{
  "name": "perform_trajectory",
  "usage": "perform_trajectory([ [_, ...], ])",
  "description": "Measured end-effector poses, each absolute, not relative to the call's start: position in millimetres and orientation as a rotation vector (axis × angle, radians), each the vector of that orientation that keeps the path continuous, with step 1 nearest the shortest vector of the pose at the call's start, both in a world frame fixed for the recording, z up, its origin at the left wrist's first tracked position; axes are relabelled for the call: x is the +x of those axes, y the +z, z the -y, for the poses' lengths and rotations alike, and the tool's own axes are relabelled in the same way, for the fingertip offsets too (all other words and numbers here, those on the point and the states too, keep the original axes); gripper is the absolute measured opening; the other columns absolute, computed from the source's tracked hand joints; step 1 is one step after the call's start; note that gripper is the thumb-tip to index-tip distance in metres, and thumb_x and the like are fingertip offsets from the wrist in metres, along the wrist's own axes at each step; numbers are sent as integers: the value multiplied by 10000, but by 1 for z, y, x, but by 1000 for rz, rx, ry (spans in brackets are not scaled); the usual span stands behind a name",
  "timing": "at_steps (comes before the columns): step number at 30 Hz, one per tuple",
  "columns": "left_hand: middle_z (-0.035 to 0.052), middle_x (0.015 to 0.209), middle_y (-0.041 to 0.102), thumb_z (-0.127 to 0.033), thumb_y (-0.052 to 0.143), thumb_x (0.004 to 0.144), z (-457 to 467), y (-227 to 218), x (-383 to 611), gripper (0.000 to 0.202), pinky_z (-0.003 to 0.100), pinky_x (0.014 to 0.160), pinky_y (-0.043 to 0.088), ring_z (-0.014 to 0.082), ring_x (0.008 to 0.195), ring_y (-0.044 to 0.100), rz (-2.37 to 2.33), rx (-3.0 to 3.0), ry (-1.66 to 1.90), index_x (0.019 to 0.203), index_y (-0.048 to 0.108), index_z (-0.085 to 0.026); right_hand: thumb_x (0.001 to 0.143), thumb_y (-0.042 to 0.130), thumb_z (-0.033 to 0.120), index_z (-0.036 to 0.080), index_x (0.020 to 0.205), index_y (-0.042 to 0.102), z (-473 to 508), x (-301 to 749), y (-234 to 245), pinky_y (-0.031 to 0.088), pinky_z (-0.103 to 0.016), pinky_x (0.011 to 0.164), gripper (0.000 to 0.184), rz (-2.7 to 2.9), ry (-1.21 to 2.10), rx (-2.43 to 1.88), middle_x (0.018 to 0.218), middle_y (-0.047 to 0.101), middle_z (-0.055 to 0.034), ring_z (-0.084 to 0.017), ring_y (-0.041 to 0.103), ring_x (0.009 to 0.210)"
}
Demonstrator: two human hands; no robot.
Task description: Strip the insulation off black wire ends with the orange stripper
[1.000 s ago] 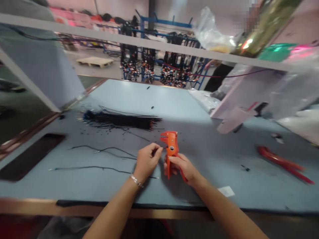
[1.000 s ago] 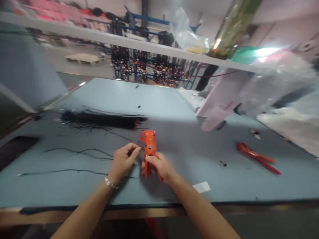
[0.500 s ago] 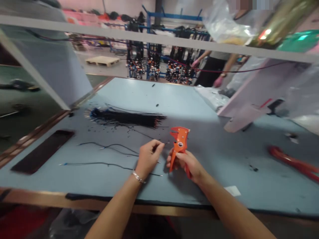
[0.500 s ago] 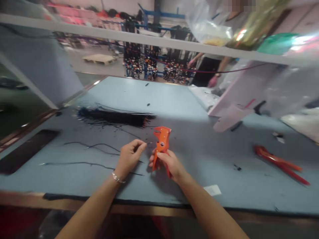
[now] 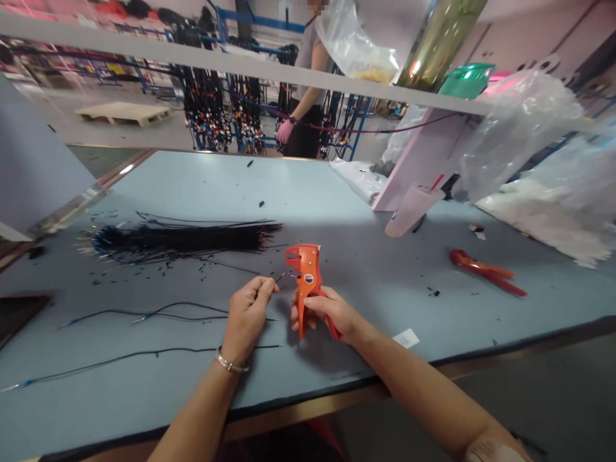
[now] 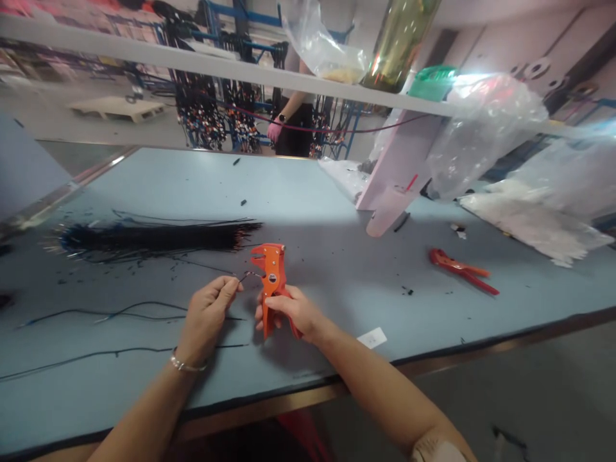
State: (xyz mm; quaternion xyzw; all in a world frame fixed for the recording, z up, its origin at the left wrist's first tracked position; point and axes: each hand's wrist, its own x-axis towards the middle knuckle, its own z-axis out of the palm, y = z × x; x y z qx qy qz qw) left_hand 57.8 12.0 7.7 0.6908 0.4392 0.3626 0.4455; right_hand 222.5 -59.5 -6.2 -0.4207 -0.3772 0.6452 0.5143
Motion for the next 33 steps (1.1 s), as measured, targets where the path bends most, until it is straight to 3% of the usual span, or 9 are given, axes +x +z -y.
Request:
perform_trajectory([
  [10,-60,554,361,-460,480,870,-13,6,55,334,212,521,299,99,525,338,-1103,1692,942,747,605,-176,732,633,349,147,928,583,58,232,-4,350,-216,471,286,759,1434,-999,794,683,-61,-192,691,651],
  [17,-20,645,549,-426,537,822,-13,10,56,284,208,596,379,114,610,463,-1130,1752,1064,735,615,-167,734,603,302,138,882,590,61,247,7,350,-223,492,221,1007,1399,-1135,748,659,-51,-182,664,630],
  [22,-32,603,495,-445,540,814,-15,10,52,298,204,551,355,107,572,414,-1240,1712,1145,722,606,-169,743,611,273,145,822,575,66,242,7,449,-261,545,155,1192,1391,-1245,683,615,-24,-150,594,585],
  [33,-41,590,449,-454,540,814,-17,7,51,314,213,543,325,101,562,391,-1154,1713,1033,705,591,-164,750,593,274,152,771,560,65,239,3,449,-238,488,128,1234,1413,-1292,650,602,-15,-125,560,521],
])
